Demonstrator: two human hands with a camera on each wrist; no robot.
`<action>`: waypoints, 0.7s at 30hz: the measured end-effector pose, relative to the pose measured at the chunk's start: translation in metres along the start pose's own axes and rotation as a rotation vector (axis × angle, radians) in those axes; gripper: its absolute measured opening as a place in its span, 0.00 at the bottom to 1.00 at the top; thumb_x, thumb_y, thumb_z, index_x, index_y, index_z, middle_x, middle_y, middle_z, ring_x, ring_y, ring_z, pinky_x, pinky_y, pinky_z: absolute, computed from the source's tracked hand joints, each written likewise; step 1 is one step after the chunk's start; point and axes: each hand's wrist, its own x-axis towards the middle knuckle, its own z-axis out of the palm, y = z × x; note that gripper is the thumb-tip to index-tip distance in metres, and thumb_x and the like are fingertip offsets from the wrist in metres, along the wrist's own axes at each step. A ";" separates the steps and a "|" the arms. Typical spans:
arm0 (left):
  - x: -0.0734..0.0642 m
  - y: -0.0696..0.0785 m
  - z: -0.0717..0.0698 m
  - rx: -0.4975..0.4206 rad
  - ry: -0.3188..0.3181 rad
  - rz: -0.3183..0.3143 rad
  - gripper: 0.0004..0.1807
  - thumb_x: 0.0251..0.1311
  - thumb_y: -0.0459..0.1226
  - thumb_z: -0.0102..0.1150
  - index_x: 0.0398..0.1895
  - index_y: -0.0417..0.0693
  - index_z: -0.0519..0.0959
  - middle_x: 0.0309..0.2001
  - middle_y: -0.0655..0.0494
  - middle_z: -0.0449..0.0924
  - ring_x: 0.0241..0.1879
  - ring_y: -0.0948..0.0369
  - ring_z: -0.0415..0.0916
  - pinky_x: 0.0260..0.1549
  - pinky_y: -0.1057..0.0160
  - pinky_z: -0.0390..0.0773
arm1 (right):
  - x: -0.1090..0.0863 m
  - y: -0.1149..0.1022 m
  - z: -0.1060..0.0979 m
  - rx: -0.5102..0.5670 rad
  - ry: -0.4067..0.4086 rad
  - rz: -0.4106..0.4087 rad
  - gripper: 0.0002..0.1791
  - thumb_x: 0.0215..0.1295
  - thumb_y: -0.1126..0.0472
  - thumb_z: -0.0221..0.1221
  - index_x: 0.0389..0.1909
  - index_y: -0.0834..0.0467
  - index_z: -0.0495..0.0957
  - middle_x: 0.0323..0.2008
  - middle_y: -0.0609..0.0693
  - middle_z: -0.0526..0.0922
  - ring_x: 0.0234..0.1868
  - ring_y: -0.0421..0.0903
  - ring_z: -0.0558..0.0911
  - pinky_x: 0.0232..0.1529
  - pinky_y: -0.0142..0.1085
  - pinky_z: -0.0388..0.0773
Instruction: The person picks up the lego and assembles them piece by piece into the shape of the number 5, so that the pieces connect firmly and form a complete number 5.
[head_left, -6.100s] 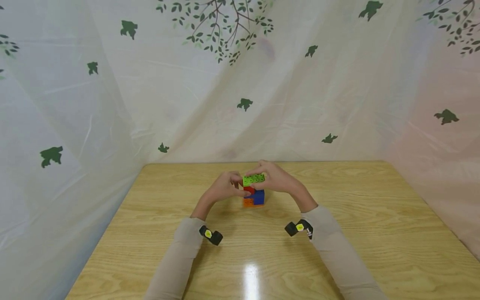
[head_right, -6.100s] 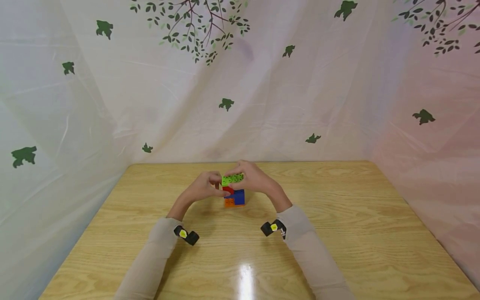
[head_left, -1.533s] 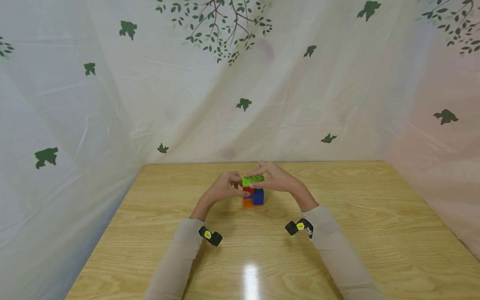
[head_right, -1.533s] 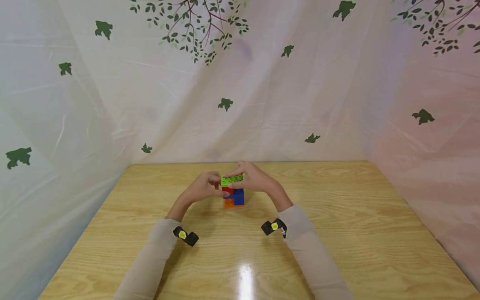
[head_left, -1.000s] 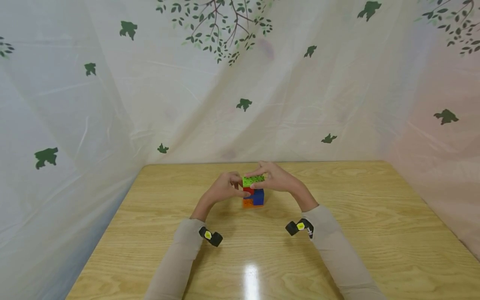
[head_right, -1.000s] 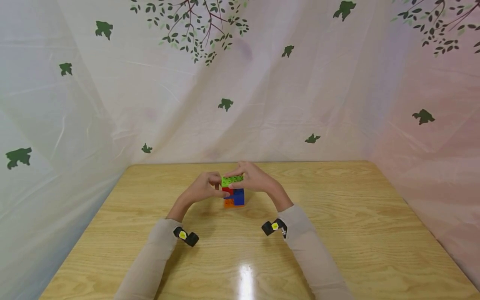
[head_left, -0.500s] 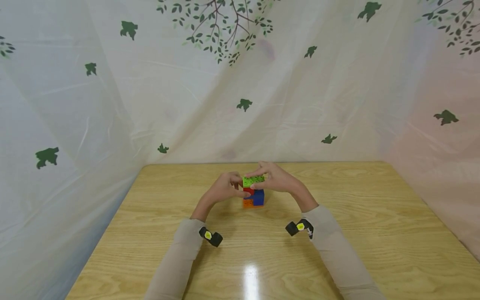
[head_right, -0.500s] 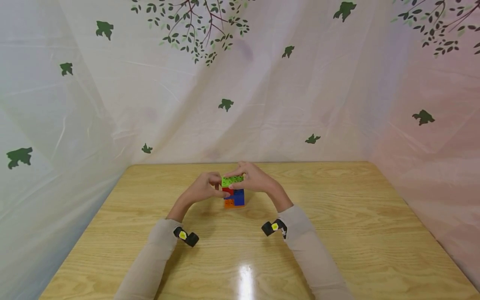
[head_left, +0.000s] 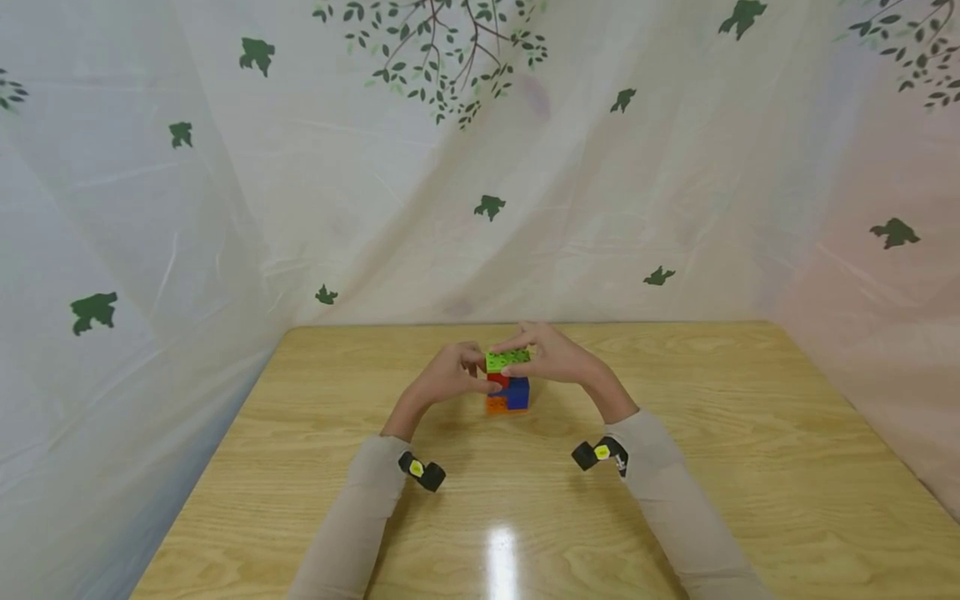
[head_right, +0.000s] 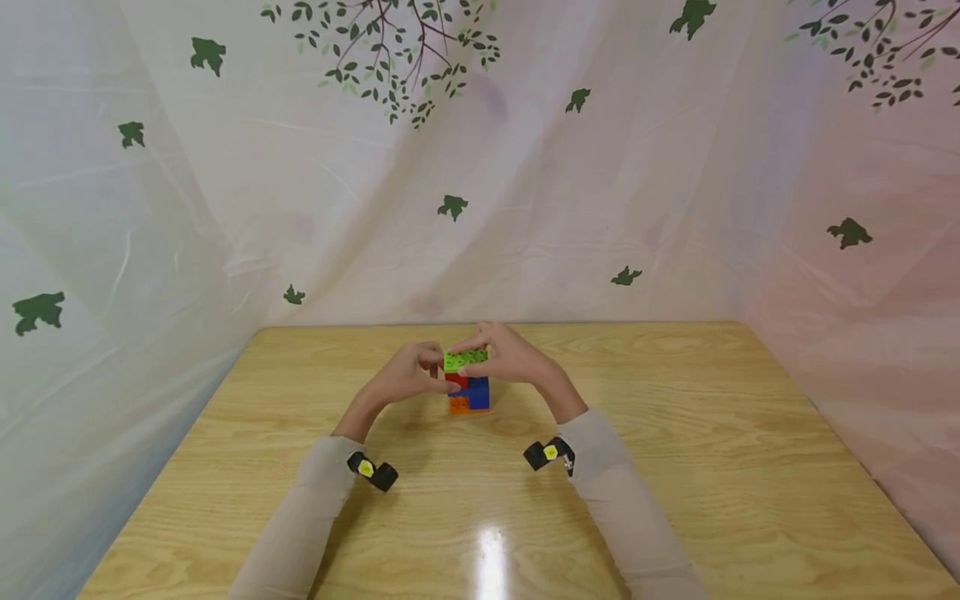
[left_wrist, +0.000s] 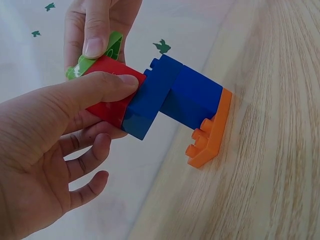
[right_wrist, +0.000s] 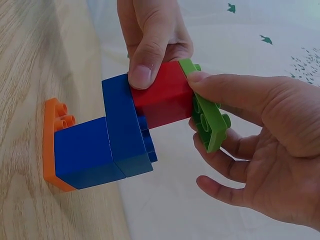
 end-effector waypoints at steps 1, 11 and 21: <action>0.000 0.000 0.000 0.002 -0.001 0.000 0.08 0.55 0.37 0.75 0.34 0.42 0.88 0.35 0.38 0.80 0.33 0.61 0.74 0.32 0.67 0.73 | 0.000 0.000 0.000 0.000 0.001 0.002 0.22 0.64 0.61 0.69 0.59 0.58 0.83 0.43 0.56 0.79 0.41 0.48 0.72 0.41 0.38 0.69; 0.002 -0.002 0.001 0.004 -0.002 0.015 0.08 0.55 0.37 0.76 0.33 0.42 0.88 0.34 0.42 0.81 0.32 0.61 0.74 0.31 0.67 0.72 | -0.002 -0.001 -0.001 -0.011 0.007 0.019 0.21 0.64 0.60 0.69 0.58 0.57 0.84 0.45 0.55 0.80 0.45 0.48 0.74 0.43 0.38 0.72; 0.002 -0.001 0.001 0.000 -0.007 -0.008 0.07 0.55 0.37 0.76 0.32 0.43 0.88 0.37 0.36 0.82 0.30 0.62 0.74 0.30 0.67 0.74 | 0.000 -0.001 -0.001 -0.011 0.003 0.000 0.19 0.65 0.61 0.68 0.57 0.57 0.84 0.50 0.55 0.82 0.48 0.49 0.76 0.50 0.45 0.76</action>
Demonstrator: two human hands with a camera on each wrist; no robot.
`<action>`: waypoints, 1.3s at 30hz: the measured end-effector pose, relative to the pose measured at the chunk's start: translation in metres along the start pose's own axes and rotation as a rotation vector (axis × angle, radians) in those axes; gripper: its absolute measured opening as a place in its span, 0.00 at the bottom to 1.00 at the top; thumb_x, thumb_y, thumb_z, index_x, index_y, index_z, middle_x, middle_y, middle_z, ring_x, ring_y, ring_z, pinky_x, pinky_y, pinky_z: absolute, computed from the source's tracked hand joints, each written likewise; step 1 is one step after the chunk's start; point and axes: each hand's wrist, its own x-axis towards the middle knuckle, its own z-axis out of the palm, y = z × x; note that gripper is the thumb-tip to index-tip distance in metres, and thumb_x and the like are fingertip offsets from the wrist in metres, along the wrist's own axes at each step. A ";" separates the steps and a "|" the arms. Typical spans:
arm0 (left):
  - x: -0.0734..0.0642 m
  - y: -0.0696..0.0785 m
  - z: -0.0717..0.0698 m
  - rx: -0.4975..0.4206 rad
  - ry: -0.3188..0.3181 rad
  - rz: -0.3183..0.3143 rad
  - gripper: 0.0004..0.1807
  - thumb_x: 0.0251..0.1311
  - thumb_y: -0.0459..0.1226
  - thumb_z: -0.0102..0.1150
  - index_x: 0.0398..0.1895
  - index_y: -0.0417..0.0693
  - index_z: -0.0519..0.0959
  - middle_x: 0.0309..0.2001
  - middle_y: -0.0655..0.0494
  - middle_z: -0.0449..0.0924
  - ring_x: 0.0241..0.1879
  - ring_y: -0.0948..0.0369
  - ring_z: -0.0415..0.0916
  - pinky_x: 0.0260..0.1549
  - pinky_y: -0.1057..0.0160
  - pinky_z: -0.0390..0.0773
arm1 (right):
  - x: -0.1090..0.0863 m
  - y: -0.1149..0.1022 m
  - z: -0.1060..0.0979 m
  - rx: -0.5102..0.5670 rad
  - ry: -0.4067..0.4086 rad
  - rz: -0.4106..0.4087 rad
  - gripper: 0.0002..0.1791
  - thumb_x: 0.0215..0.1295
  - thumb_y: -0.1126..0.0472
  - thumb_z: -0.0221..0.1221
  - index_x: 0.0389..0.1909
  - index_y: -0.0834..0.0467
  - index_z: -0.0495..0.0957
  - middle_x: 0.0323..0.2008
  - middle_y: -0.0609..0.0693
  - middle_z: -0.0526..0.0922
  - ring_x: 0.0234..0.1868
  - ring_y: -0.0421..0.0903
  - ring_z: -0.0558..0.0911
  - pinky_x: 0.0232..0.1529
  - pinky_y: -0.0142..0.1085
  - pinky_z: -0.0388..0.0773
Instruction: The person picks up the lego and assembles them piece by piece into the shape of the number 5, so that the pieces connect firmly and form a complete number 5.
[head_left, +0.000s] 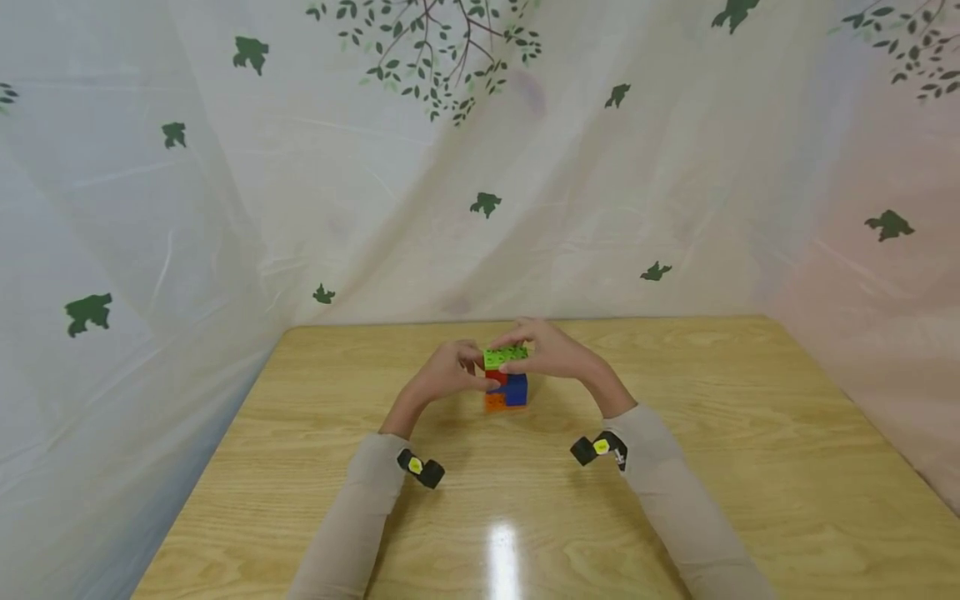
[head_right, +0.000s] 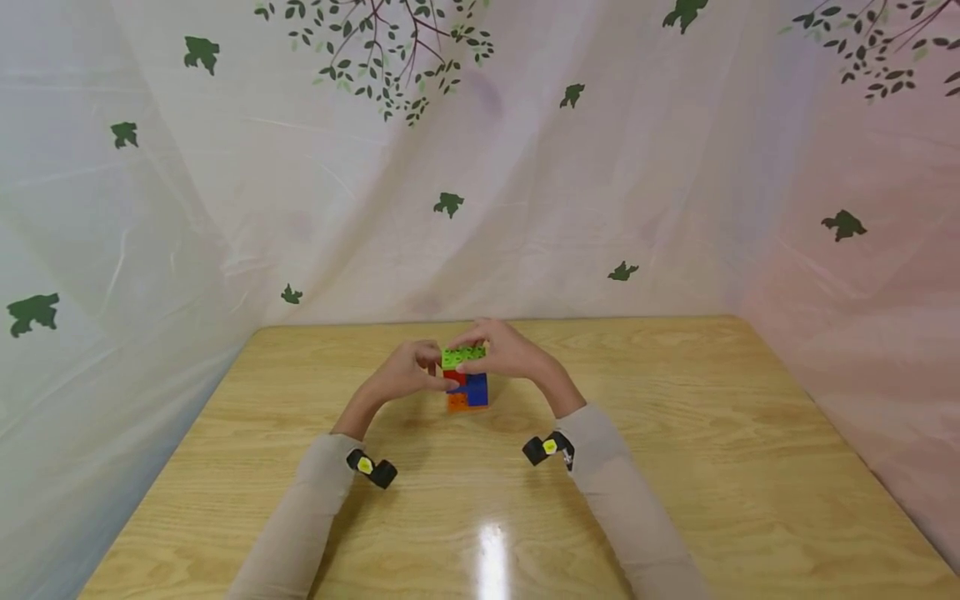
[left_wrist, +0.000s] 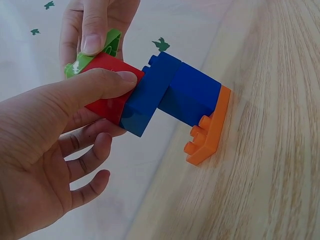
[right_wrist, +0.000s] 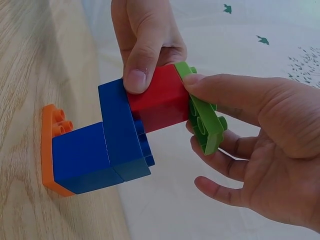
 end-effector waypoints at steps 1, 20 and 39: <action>0.000 0.001 0.000 0.001 0.002 0.000 0.07 0.55 0.37 0.76 0.32 0.43 0.88 0.37 0.36 0.82 0.30 0.62 0.74 0.30 0.67 0.74 | 0.000 0.000 0.000 -0.006 0.001 -0.003 0.19 0.65 0.60 0.69 0.57 0.57 0.84 0.50 0.55 0.82 0.48 0.49 0.76 0.50 0.44 0.76; 0.000 0.003 0.004 0.013 0.006 -0.009 0.10 0.53 0.39 0.77 0.31 0.42 0.86 0.37 0.38 0.82 0.30 0.61 0.74 0.29 0.67 0.74 | -0.004 0.003 -0.007 0.043 -0.015 0.003 0.31 0.61 0.57 0.72 0.65 0.59 0.77 0.55 0.61 0.82 0.54 0.55 0.79 0.58 0.60 0.75; -0.002 0.004 0.002 0.033 0.013 -0.076 0.14 0.51 0.44 0.79 0.34 0.47 0.86 0.40 0.45 0.86 0.33 0.61 0.76 0.33 0.65 0.76 | -0.015 0.038 -0.013 0.115 -0.071 0.033 0.37 0.60 0.55 0.72 0.70 0.58 0.73 0.63 0.54 0.82 0.58 0.54 0.80 0.67 0.63 0.67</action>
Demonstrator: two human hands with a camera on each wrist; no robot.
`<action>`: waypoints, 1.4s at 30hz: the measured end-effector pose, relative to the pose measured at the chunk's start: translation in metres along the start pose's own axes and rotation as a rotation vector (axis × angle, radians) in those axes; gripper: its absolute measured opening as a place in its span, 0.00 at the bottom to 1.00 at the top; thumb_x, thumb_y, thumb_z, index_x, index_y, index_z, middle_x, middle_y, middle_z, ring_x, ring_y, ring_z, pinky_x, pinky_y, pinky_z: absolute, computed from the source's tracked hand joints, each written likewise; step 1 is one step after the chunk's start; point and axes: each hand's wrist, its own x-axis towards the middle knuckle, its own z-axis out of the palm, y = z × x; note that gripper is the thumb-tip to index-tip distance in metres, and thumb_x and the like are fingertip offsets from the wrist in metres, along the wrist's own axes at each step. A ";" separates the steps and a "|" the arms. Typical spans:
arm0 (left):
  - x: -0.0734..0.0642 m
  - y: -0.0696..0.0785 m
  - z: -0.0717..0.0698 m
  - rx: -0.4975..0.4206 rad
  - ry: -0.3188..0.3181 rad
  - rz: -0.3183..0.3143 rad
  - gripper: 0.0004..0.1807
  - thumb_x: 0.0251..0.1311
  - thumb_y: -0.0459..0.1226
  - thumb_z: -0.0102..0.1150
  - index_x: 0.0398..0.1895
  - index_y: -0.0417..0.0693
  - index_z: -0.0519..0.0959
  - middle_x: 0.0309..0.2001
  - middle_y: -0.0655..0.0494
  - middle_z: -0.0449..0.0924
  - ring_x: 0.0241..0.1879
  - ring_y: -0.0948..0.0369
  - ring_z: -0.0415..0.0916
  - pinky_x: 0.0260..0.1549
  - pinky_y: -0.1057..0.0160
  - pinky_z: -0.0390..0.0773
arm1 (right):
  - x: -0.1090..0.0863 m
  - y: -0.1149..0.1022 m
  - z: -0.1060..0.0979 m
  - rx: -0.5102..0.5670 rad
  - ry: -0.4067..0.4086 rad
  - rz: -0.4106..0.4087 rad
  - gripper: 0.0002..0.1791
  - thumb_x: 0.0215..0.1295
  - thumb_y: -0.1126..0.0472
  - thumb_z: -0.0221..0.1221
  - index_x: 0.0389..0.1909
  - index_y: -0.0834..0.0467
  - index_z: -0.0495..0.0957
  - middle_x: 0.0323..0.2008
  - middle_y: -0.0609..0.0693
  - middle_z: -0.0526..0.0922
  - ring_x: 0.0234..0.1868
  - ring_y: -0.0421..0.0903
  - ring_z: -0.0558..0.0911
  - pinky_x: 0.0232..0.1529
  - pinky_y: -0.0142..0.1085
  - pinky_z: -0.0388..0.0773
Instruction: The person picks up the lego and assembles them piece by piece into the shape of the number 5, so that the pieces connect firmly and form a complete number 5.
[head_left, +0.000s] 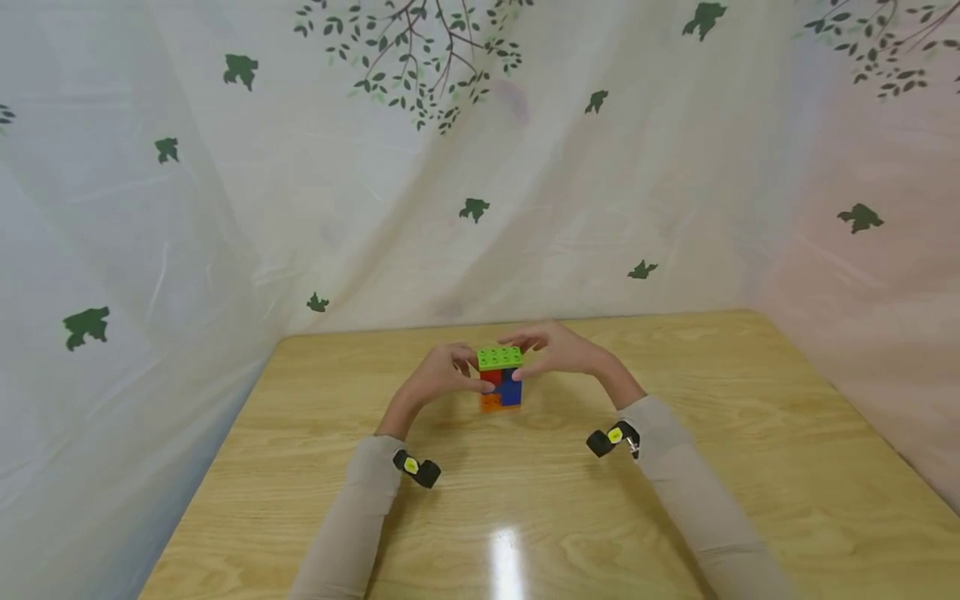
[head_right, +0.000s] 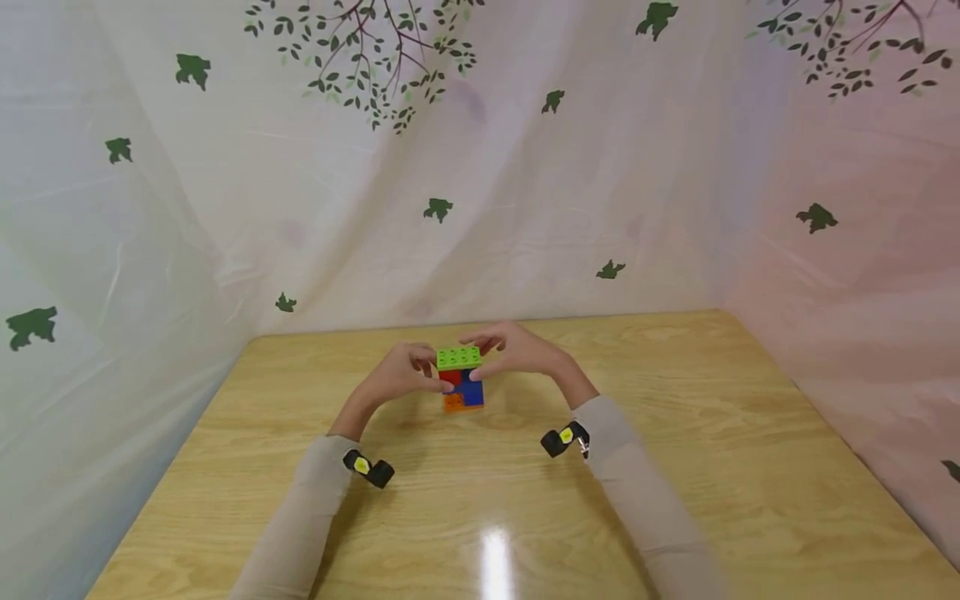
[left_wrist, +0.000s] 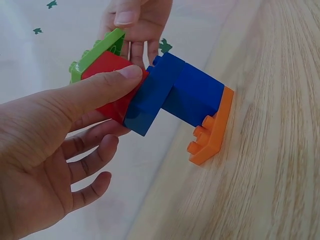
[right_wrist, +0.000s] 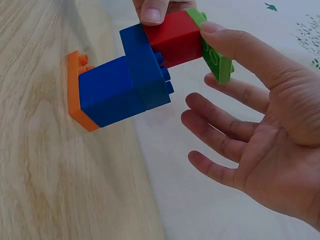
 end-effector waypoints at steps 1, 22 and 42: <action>0.000 -0.001 -0.001 -0.004 0.000 -0.002 0.14 0.51 0.44 0.79 0.35 0.47 0.86 0.40 0.46 0.86 0.33 0.61 0.76 0.33 0.65 0.77 | 0.000 0.002 0.000 0.004 -0.001 0.006 0.37 0.61 0.55 0.72 0.70 0.58 0.73 0.62 0.53 0.82 0.57 0.53 0.80 0.66 0.63 0.67; 0.001 -0.004 -0.015 -0.064 -0.016 -0.019 0.20 0.51 0.42 0.79 0.48 0.48 0.88 0.44 0.54 0.90 0.39 0.61 0.81 0.42 0.62 0.79 | -0.016 0.041 0.020 0.297 -0.044 0.079 0.28 0.61 0.65 0.70 0.62 0.67 0.76 0.55 0.63 0.84 0.54 0.53 0.85 0.54 0.39 0.83; -0.002 -0.008 -0.015 -0.132 -0.033 -0.036 0.18 0.53 0.38 0.78 0.47 0.45 0.86 0.45 0.51 0.89 0.40 0.60 0.82 0.45 0.61 0.80 | -0.018 0.040 0.036 0.282 0.006 0.071 0.25 0.62 0.68 0.69 0.59 0.72 0.77 0.52 0.68 0.84 0.51 0.57 0.86 0.51 0.38 0.84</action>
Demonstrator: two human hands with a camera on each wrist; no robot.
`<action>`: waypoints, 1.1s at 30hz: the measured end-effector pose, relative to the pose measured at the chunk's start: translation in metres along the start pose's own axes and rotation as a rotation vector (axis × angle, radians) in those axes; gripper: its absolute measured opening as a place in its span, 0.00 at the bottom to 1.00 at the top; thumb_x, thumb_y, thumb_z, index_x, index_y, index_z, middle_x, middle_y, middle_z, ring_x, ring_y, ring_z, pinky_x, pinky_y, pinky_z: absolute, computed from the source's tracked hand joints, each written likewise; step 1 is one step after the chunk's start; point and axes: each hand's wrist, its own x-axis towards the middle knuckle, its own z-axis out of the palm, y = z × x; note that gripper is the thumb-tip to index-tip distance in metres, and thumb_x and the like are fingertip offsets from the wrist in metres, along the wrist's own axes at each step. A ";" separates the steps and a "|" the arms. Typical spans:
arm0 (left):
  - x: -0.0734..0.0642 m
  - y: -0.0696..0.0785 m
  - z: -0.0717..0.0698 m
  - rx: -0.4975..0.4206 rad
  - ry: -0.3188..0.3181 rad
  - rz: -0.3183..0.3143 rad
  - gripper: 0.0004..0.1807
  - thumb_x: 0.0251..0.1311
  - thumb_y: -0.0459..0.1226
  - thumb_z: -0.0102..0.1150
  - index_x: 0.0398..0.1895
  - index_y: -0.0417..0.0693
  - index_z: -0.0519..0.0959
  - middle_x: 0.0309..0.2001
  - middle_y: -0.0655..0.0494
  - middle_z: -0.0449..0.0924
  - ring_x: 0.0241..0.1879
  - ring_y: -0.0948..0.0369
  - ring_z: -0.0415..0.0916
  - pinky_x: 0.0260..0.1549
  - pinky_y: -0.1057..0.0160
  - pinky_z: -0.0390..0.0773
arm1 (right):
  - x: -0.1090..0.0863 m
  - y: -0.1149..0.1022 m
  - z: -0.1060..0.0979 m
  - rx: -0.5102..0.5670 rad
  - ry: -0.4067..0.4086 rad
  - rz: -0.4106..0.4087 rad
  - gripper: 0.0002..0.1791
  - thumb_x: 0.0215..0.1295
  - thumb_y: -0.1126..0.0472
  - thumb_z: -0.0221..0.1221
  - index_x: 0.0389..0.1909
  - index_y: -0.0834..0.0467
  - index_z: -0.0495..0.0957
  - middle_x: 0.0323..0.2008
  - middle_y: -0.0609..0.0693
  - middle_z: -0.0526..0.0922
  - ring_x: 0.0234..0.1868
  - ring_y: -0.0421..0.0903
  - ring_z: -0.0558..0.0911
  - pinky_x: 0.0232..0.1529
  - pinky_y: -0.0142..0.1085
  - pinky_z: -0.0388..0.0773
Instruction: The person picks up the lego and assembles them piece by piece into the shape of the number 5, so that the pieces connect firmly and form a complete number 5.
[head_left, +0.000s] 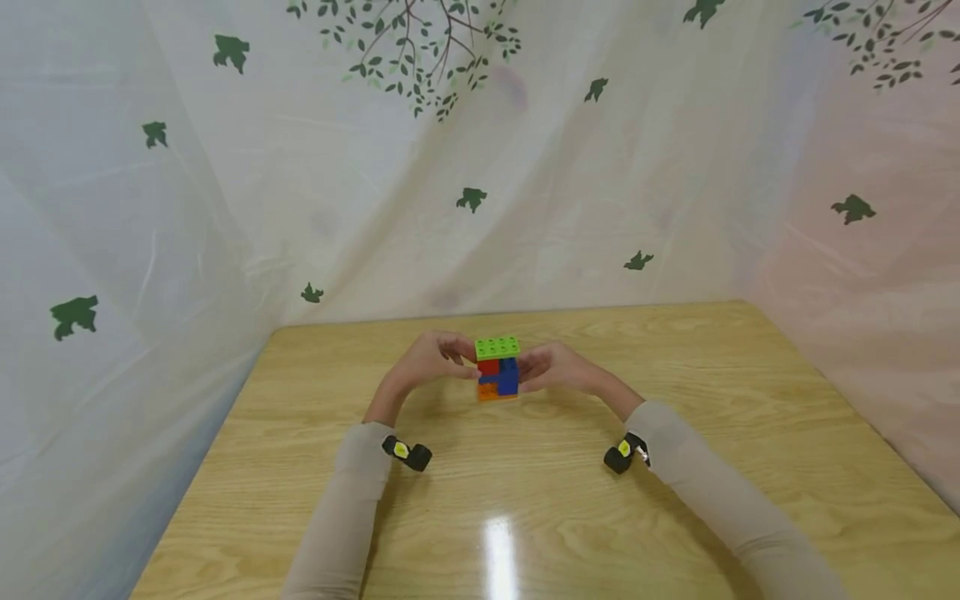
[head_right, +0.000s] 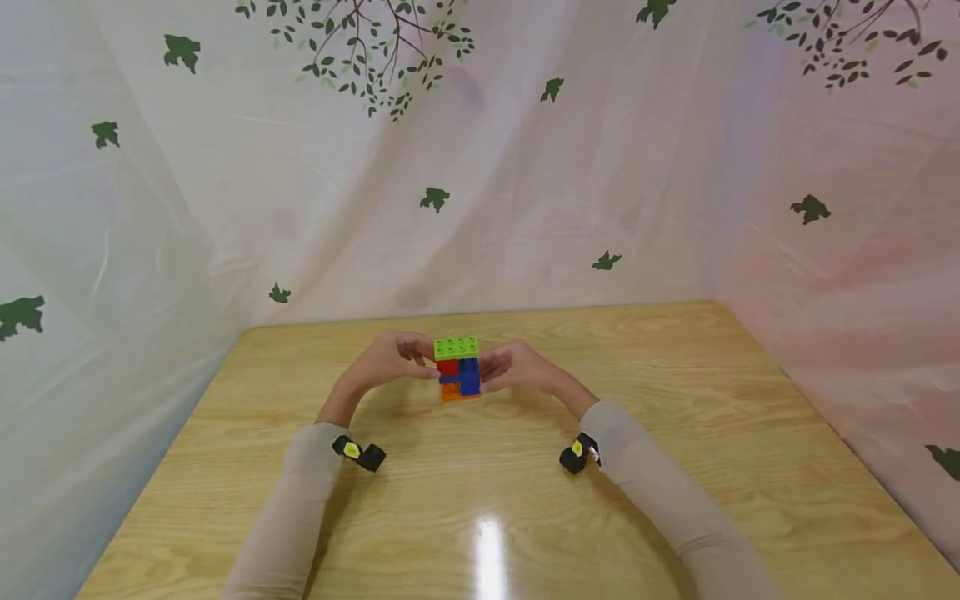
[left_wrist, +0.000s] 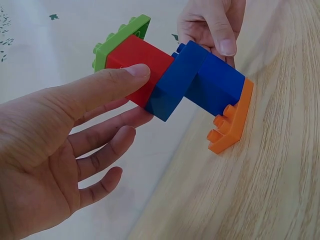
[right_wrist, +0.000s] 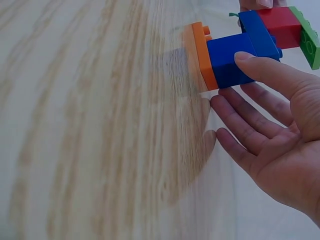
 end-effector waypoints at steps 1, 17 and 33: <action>0.000 0.000 0.000 -0.005 0.002 -0.003 0.18 0.52 0.38 0.78 0.47 0.45 0.86 0.45 0.51 0.89 0.40 0.60 0.82 0.45 0.61 0.80 | 0.000 0.000 0.000 -0.001 0.003 0.001 0.24 0.62 0.68 0.69 0.58 0.72 0.77 0.52 0.68 0.84 0.51 0.56 0.86 0.51 0.37 0.84; -0.002 -0.001 0.000 -0.026 0.013 -0.035 0.23 0.54 0.38 0.77 0.52 0.41 0.84 0.49 0.45 0.88 0.43 0.56 0.82 0.45 0.62 0.80 | 0.003 0.002 0.002 -0.022 0.011 0.005 0.21 0.62 0.68 0.69 0.55 0.71 0.79 0.51 0.67 0.85 0.50 0.55 0.87 0.51 0.36 0.84; 0.001 -0.002 -0.002 -0.011 0.014 -0.002 0.19 0.53 0.38 0.77 0.48 0.44 0.85 0.45 0.47 0.88 0.37 0.58 0.81 0.39 0.63 0.80 | 0.003 0.001 0.004 -0.044 0.034 -0.003 0.21 0.64 0.67 0.68 0.55 0.71 0.79 0.51 0.66 0.85 0.52 0.56 0.86 0.52 0.38 0.83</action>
